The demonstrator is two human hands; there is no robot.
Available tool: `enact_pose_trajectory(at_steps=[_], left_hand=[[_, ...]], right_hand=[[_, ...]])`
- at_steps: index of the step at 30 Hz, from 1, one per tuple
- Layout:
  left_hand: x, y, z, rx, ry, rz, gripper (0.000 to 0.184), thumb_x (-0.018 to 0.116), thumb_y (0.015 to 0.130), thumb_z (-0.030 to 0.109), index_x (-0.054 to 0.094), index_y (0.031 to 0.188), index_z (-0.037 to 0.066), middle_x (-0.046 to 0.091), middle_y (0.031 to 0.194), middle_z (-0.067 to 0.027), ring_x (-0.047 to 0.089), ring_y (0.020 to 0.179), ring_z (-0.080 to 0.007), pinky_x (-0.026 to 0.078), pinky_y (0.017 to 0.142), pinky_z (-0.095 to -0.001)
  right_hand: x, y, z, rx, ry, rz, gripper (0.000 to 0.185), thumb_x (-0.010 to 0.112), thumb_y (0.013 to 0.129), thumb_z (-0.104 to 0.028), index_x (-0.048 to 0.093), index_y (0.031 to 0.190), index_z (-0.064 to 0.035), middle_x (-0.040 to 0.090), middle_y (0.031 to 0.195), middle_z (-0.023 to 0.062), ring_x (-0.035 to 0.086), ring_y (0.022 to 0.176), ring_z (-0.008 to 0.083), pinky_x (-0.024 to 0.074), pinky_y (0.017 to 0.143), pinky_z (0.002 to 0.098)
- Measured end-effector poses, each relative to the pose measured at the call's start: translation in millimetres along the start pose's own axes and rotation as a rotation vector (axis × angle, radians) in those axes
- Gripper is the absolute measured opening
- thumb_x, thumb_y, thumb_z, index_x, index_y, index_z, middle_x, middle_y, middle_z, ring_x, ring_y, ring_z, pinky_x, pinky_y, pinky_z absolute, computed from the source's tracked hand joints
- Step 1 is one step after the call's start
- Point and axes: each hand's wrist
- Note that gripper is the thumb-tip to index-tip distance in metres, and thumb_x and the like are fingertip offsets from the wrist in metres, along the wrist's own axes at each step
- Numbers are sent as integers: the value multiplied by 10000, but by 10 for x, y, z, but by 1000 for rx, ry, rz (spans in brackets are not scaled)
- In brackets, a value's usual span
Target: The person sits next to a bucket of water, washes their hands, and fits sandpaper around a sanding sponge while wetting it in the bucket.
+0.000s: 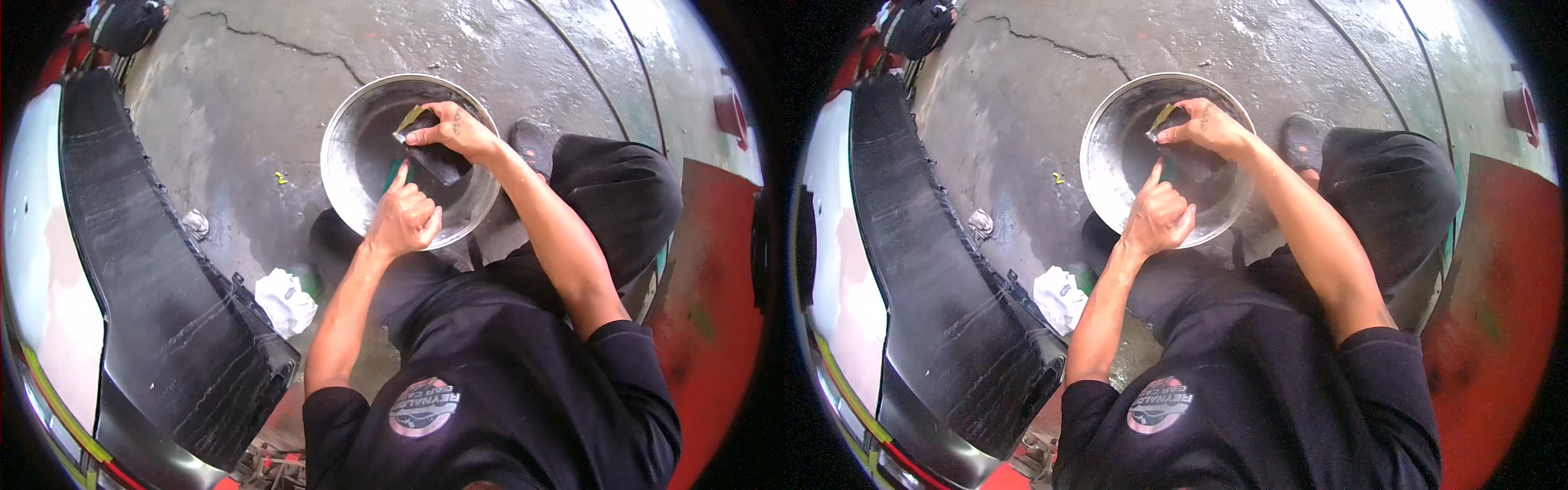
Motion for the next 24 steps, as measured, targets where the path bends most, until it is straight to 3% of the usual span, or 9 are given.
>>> enact_pose_trajectory(at_steps=[3, 6, 9, 12, 17, 19, 20, 21, 24], left_hand=[[27, -3, -18, 9, -23, 58, 257, 736, 745, 98, 548, 571, 73, 512, 562, -85, 559, 611, -287, 441, 1078, -605], [46, -27, -6, -4, -51, 49, 243, 733, 743, 92, 552, 583, 73, 518, 573, -88, 568, 632, -292, 463, 1043, -596], [3, -15, 29, -43, -41, 19, 230, 724, 746, 94, 558, 587, 76, 535, 583, -85, 578, 646, -295, 462, 1043, -596], [33, -11, 23, -11, 36, -34, 219, 707, 767, 112, 576, 594, 81, 559, 592, -89, 606, 666, -297, 457, 1052, -590], [107, -34, -35, -16, 320, -238, 165, 671, 805, 136, 661, 650, 80, 624, 631, -101, 663, 730, -300, 468, 1030, -575], [99, 23, -20, -87, 406, -518, 115, 651, 791, 123, 709, 723, 51, 667, 699, -134, 679, 778, -328, 518, 901, -507], [211, -17, -44, -53, 416, -443, 115, 645, 789, 119, 709, 741, 36, 668, 712, -147, 679, 795, -336, 519, 871, -489], [385, -97, -102, -18, 427, -367, 119, 639, 787, 115, 709, 759, 22, 670, 726, -160, 680, 812, -345, 520, 841, -472], [453, -142, -73, -126, 362, -448, 171, 616, 820, 105, 718, 878, -20, 679, 934, -219, 668, 933, -364, 534, 848, -451]], right_hand=[[80, -62, -81, -144, -200, -152, 318, 826, 798, -109, 710, 1066, 16, 740, 936, 37, 628, 861, 107, 506, 820, 296], [164, -43, 95, -48, -394, -46, 320, 816, 772, -104, 703, 1033, 42, 740, 914, 82, 631, 859, 135, 494, 806, 316], [222, 41, 348, -91, -443, 68, 586, 860, 728, -205, 661, 1203, 76, 747, 959, 183, 683, 921, 207, 519, 847, 354], [235, 104, 488, -20, -231, 143, 283, 798, 798, -105, 710, 1024, 42, 747, 926, 76, 641, 861, 126, 506, 805, 319], [-34, 13, -33, 41, -256, -80, 299, 804, 799, -91, 723, 1066, 15, 751, 929, 56, 640, 898, 99, 515, 832, 301], [77, 59, 101, -57, -415, -147, 361, 825, 766, -115, 719, 1083, 20, 749, 935, 108, 672, 923, 159, 524, 847, 326], [171, 67, 81, -106, -497, -184, 392, 836, 749, -127, 717, 1091, 23, 748, 938, 134, 689, 936, 190, 528, 855, 339], [295, 13, 95, -121, -784, -49, 593, 860, 678, -198, 691, 1201, 25, 709, 1130, 257, 685, 1094, 381, 526, 966, 419], [408, 13, 287, -51, -844, -35, 628, 870, 670, -192, 688, 1231, 22, 686, 1189, 271, 658, 1151, 411, 527, 1002, 429]])
Point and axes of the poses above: each hand's wrist, its own y-axis towards the middle knuckle, its own x-axis out of the palm, z = x × y
